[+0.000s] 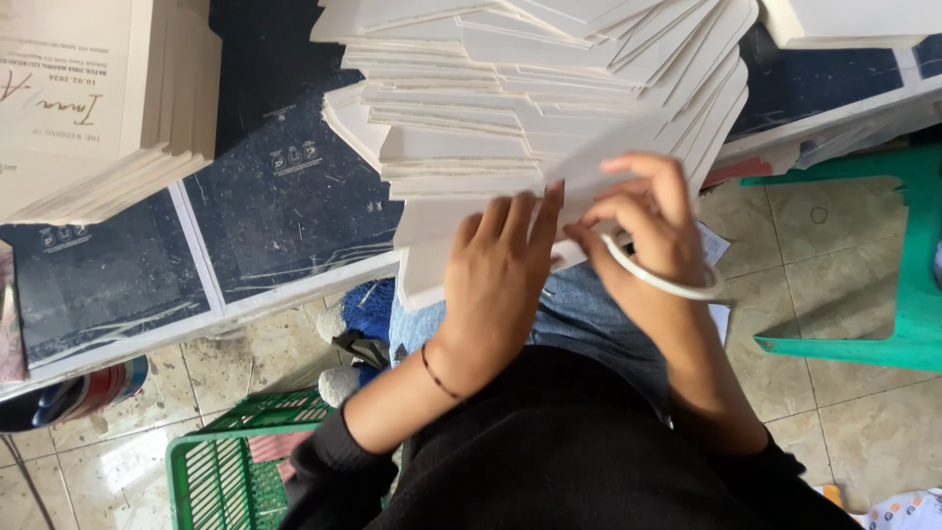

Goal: A person is flipping through a large stack of white paper cards, likely counting or inspecting them, and then gathers the stack together.

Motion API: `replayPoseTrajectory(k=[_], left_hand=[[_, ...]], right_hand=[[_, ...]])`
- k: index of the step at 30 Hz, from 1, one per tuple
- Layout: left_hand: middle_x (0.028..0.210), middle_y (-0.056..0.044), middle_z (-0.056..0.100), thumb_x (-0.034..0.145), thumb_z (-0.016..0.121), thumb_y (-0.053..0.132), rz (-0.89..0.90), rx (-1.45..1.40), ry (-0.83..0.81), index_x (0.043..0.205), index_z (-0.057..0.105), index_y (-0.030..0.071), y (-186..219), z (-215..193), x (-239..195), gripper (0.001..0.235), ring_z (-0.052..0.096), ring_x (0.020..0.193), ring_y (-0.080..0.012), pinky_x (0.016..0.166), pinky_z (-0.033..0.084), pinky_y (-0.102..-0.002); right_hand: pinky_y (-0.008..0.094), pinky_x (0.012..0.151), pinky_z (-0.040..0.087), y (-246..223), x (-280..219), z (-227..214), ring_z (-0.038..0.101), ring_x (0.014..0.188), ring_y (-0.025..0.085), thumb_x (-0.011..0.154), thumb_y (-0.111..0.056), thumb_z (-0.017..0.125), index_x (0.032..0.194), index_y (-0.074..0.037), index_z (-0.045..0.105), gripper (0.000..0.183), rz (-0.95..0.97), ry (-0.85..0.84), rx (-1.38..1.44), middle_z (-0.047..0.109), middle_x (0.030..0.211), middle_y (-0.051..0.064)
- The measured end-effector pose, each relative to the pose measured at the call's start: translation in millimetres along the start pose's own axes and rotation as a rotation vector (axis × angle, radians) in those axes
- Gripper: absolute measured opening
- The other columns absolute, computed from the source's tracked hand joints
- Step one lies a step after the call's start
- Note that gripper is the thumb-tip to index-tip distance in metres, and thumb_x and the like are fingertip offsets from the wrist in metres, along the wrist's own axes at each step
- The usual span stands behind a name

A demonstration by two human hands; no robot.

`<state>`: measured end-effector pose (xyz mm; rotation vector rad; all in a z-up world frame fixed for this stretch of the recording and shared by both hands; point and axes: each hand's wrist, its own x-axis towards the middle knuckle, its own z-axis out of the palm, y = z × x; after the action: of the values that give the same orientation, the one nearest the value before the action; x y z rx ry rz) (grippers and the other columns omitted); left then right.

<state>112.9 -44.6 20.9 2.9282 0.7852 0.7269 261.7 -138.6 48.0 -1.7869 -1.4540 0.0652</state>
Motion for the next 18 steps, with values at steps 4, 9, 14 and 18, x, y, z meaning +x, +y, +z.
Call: replayPoseTrajectory(k=[4,9,14,18], left_hand=[[0.088,0.002,0.066,0.07,0.099,0.025,-0.024,0.122,0.009,0.131,0.081,0.018,-17.9,3.3,41.6,0.065,0.064,0.075,-0.0217,0.067,0.05,-0.038],[0.091,0.013,0.057,0.12,0.064,-0.001,0.152,0.405,0.514,0.161,0.057,0.033,-30.4,-27.9,54.4,0.054,0.05,0.078,-0.0113,0.079,0.047,-0.028],[0.112,0.003,0.066,0.112,0.064,-0.005,0.04,0.17,0.249,0.165,0.051,0.023,-41.3,18.5,0.0,0.061,0.059,0.096,-0.0197,0.09,0.046,-0.037],[0.126,-0.006,0.064,0.096,0.067,-0.001,-0.042,0.056,0.14,0.144,0.072,0.016,-31.8,12.6,-39.6,0.051,0.06,0.107,-0.0258,0.092,0.044,-0.042]], right_hand=[[0.048,0.086,0.061,-12.8,21.0,-7.9,0.076,0.099,0.037,0.101,0.001,0.087,0.096,-0.002,0.067,0.02,-0.052,0.047,0.02,0.057,0.134,0.012],[0.049,0.096,0.061,-32.2,14.3,-0.8,0.069,0.109,0.041,0.111,0.0,0.077,0.106,0.009,0.071,0.012,-0.205,0.332,-0.131,0.063,0.121,0.028],[0.047,0.093,0.063,21.4,1.4,38.2,0.074,0.108,0.036,0.098,0.009,0.083,0.102,0.002,0.07,0.015,-0.135,0.083,-0.042,0.062,0.128,0.019],[0.044,0.088,0.064,38.6,-10.9,45.5,0.079,0.105,0.033,0.101,0.0,0.084,0.108,-0.005,0.079,0.01,-0.156,0.098,-0.043,0.067,0.133,0.012]])
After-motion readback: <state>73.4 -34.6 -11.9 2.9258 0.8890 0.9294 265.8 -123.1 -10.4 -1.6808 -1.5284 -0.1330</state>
